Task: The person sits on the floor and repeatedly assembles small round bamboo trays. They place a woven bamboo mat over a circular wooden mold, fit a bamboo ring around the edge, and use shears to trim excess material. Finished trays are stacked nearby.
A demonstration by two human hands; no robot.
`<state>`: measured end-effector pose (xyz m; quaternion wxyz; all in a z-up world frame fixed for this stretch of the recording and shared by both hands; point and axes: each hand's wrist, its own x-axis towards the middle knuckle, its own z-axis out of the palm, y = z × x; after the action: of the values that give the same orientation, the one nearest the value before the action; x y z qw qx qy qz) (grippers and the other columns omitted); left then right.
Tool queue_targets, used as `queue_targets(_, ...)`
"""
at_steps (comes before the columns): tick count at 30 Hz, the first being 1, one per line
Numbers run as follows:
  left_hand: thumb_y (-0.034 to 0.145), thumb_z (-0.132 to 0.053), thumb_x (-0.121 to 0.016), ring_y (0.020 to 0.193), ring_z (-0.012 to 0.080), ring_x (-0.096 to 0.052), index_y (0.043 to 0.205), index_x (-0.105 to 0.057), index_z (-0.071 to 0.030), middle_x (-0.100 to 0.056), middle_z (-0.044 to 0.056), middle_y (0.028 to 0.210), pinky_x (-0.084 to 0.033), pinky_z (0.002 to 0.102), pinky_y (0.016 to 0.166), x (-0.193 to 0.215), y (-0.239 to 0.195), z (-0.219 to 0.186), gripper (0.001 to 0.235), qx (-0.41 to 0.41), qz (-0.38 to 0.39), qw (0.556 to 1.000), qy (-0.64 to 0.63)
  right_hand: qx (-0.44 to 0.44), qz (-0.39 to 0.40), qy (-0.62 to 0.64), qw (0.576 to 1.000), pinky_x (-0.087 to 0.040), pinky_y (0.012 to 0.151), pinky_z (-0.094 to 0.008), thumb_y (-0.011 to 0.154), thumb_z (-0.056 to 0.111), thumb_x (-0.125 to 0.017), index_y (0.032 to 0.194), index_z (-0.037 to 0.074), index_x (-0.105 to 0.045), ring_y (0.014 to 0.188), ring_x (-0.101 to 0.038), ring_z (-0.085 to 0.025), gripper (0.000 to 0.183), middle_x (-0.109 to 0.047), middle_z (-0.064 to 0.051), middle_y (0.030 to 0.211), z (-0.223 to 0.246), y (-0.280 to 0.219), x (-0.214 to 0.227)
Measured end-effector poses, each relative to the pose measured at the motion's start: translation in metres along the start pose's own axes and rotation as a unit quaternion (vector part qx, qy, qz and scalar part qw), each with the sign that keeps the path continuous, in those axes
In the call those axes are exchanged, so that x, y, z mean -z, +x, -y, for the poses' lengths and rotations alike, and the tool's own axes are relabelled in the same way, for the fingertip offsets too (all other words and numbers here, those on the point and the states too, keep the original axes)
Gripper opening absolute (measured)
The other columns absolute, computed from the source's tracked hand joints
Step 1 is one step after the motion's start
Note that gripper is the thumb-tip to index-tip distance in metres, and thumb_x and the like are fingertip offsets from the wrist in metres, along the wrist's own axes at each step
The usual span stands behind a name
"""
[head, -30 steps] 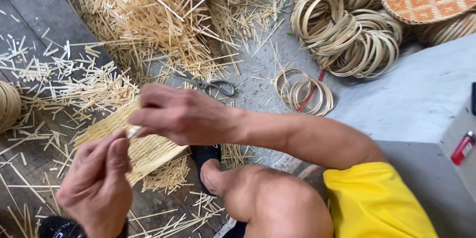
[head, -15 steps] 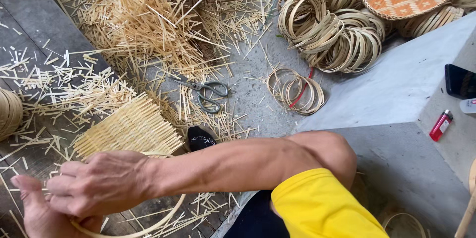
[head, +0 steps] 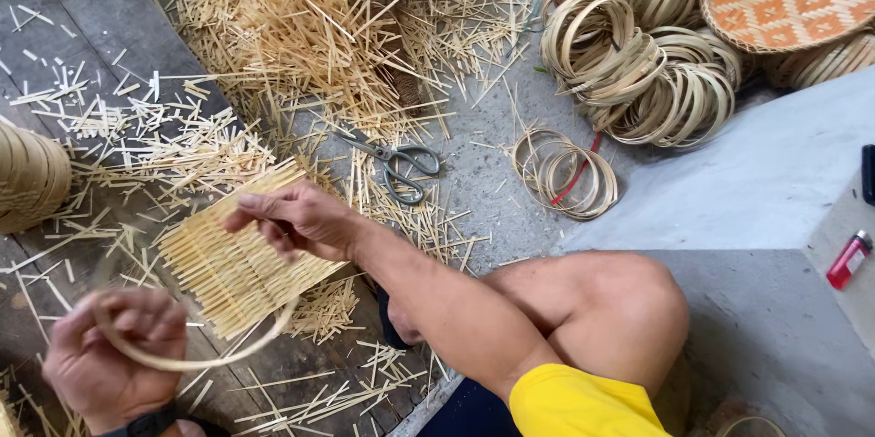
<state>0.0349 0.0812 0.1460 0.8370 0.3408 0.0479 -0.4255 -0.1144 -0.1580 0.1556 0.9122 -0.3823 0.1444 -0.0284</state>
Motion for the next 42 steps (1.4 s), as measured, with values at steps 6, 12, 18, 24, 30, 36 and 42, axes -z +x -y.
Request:
queue_targets(6,0.102,-0.031,-0.062,0.047,0.0071,-0.032,0.072,-0.051,-0.019,-0.038,-0.007,0.054,-0.025,0.025,0.041,-0.014,0.02,0.005,0.034,0.1,-0.119,0.981,0.114,-0.102,-0.093,-0.002,0.99,-0.026,0.036,-0.024,0.098,0.042,-0.067,0.081,0.002,-0.073,0.038,-0.028,-0.003,0.044,-0.039,0.009,0.049,-0.022,0.016,0.014)
queue_targets(12,0.101,-0.025,-0.062,0.041,0.0072,-0.028,0.063,-0.049,-0.016,-0.035,-0.007,0.048,-0.024,0.024,0.037,-0.017,0.019,0.021,0.041,0.063,-0.108,0.991,0.035,-0.093,-0.042,-0.017,0.995,-0.022,0.034,-0.024,0.097,0.049,-0.07,0.066,0.011,-0.059,0.038,-0.028,-0.006,0.05,-0.038,0.008,0.049,-0.036,0.017,0.023)
queue_targets(18,0.101,-0.03,-0.06,0.045,0.0072,-0.034,0.077,-0.058,-0.011,-0.042,-0.005,0.052,-0.028,0.022,0.04,-0.001,0.031,0.021,0.031,0.075,-0.138,0.987,0.031,-0.057,-0.144,-0.092,0.984,-0.049,0.049,-0.025,0.09,0.035,-0.073,0.095,0.004,-0.071,0.056,-0.056,-0.008,0.031,-0.062,0.002,0.068,-0.033,0.019,0.039)
queue_targets(24,0.088,-0.02,-0.071,0.051,0.0089,-0.049,0.091,-0.062,-0.011,-0.054,-0.002,0.063,-0.04,0.025,0.045,0.041,0.05,0.057,0.014,-0.019,-0.244,0.955,0.167,-0.045,-0.289,-0.363,0.885,-0.056,0.058,-0.027,0.081,0.015,-0.083,0.099,0.003,-0.075,0.064,-0.066,-0.009,0.023,-0.075,-0.004,0.081,-0.062,0.032,0.069)
queue_targets(30,0.079,-0.01,-0.085,0.072,0.0175,-0.069,0.091,-0.081,-0.009,-0.074,0.009,0.086,-0.056,0.032,0.07,0.083,0.06,0.082,0.013,-0.2,-0.243,0.685,0.657,0.029,-0.324,-0.561,0.761,-0.058,0.07,-0.031,0.078,0.015,-0.085,0.094,0.007,-0.081,0.071,-0.073,-0.016,0.019,-0.078,-0.007,0.086,-0.096,0.046,0.087)
queue_targets(36,0.077,-0.013,-0.089,0.07,0.0168,-0.073,0.094,-0.082,-0.012,-0.079,0.008,0.083,-0.057,0.031,0.073,0.095,0.066,0.084,0.018,-0.095,-0.274,0.706,0.646,0.023,-0.329,-0.562,0.759,-0.059,0.074,-0.032,0.084,0.017,-0.081,0.098,0.011,-0.081,0.074,-0.075,-0.017,0.016,-0.08,-0.007,0.086,-0.106,0.043,0.087)
queue_targets(42,0.075,-0.011,-0.088,0.072,0.0129,-0.073,0.094,-0.082,-0.009,-0.079,0.006,0.084,-0.059,0.028,0.071,0.096,0.071,0.078,0.02,-0.038,-0.3,0.743,0.597,-0.003,-0.323,-0.578,0.749,-0.059,0.073,-0.032,0.085,0.02,-0.08,0.098,0.013,-0.082,0.072,-0.075,-0.016,0.015,-0.08,-0.005,0.086,-0.099,0.047,0.085)
